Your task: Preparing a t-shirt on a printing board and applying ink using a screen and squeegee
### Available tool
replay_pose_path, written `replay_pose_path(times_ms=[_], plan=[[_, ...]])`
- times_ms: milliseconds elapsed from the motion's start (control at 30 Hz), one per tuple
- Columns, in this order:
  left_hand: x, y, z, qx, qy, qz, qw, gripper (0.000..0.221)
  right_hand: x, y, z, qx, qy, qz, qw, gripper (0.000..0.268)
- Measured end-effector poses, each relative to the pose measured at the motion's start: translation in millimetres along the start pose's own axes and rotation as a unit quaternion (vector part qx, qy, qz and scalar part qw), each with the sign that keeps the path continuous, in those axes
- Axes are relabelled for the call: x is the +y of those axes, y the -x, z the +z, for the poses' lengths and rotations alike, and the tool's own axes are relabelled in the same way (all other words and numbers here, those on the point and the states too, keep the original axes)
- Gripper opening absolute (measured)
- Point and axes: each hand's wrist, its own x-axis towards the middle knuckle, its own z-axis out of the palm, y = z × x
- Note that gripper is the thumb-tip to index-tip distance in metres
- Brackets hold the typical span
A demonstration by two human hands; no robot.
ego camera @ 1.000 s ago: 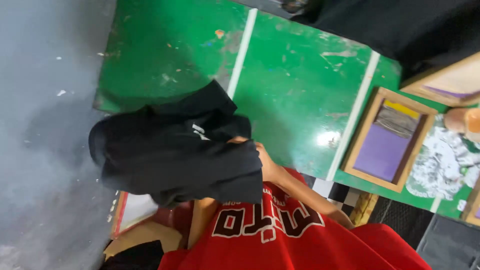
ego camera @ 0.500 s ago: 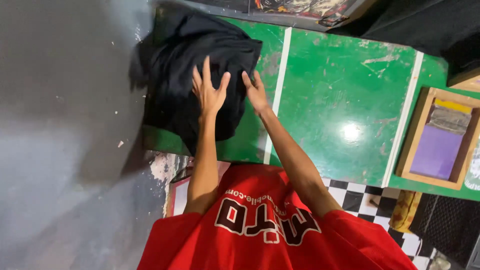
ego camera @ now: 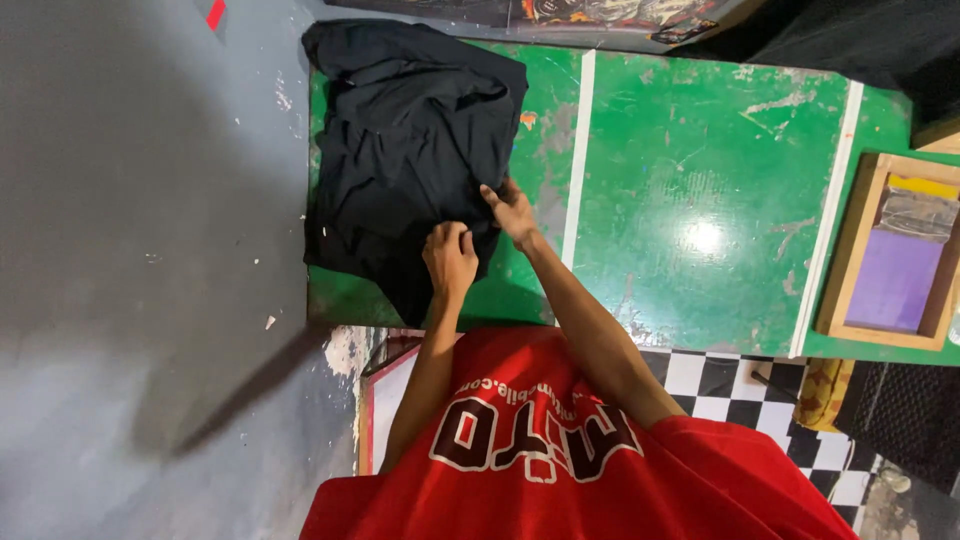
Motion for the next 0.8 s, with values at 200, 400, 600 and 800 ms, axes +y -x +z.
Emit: replay_pose_path(times_ms=[200, 400, 600, 800], plan=[[79.5, -22.4, -97.7, 0.071, 0.396, -0.157, 0.902, 0.016, -35.2, 30.5, -16.0, -0.132, -0.279, 0.131, 0.942, 0.071], [162.8, -20.9, -163.6, -0.056, 0.573, 0.031, 0.817, 0.012, -25.6, 28.5, -35.3, -0.266, -0.444, 0.137, 0.845, 0.047], [138.3, -7.5, -129.6, 0.112, 0.46, -0.024, 0.881, 0.004, -0.4, 40.9, -67.7, -0.332, -0.513, 0.101, 0.785, 0.053], [158.2, -8.8, -108.9, 0.089, 0.477, -0.191, 0.853, 0.027, 35.5, 69.0, -145.4, -0.368, -0.587, 0.041, 0.72, 0.06]])
